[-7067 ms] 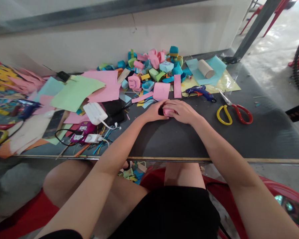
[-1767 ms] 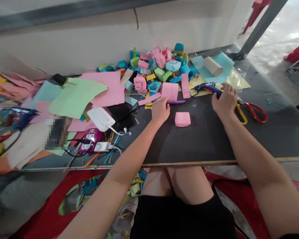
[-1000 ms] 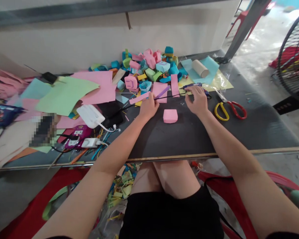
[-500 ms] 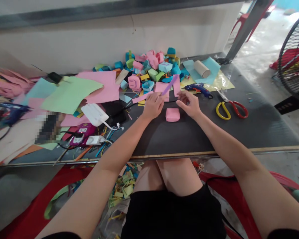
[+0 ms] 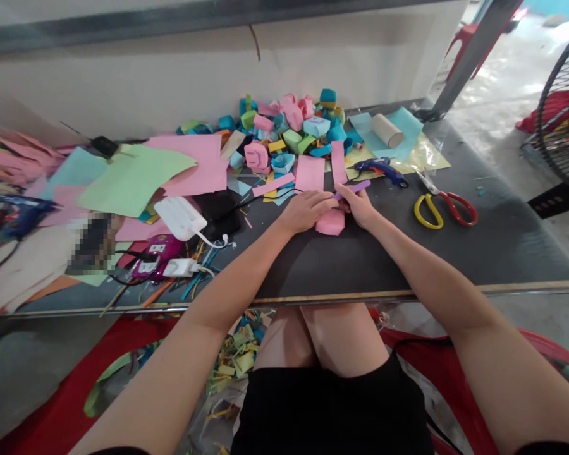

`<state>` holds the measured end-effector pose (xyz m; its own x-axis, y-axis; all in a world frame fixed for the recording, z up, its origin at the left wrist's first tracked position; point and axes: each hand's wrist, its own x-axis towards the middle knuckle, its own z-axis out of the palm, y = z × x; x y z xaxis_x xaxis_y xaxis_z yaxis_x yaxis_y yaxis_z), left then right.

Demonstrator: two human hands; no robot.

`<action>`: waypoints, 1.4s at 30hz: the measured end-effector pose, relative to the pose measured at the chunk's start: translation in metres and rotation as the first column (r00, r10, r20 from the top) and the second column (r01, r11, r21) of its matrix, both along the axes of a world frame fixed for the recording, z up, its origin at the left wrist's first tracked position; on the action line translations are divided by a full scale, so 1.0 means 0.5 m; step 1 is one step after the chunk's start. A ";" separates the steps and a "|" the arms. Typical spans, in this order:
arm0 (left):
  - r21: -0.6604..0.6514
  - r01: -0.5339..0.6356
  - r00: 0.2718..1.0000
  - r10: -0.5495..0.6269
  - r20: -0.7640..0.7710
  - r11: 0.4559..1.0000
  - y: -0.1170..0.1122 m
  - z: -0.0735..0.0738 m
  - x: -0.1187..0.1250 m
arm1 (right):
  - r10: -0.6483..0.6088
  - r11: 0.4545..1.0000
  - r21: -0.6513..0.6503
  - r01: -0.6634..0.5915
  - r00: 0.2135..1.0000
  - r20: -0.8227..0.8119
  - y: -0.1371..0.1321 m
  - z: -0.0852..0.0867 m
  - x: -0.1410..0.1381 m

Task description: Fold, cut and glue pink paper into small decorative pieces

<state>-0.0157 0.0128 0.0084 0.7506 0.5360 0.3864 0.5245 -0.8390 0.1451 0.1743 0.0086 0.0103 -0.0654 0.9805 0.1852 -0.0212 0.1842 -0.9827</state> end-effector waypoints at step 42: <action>-0.257 -0.398 0.911 0.413 0.002 0.880 -0.035 0.015 0.067 | -0.095 0.995 0.016 0.094 0.992 0.089 -0.001 -0.008 -0.010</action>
<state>0.0178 -0.0045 0.0160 0.4285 0.8720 0.2367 0.7963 -0.4883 0.3571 0.1694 0.0081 0.0063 0.0110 0.9808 0.1947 0.0845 0.1931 -0.9775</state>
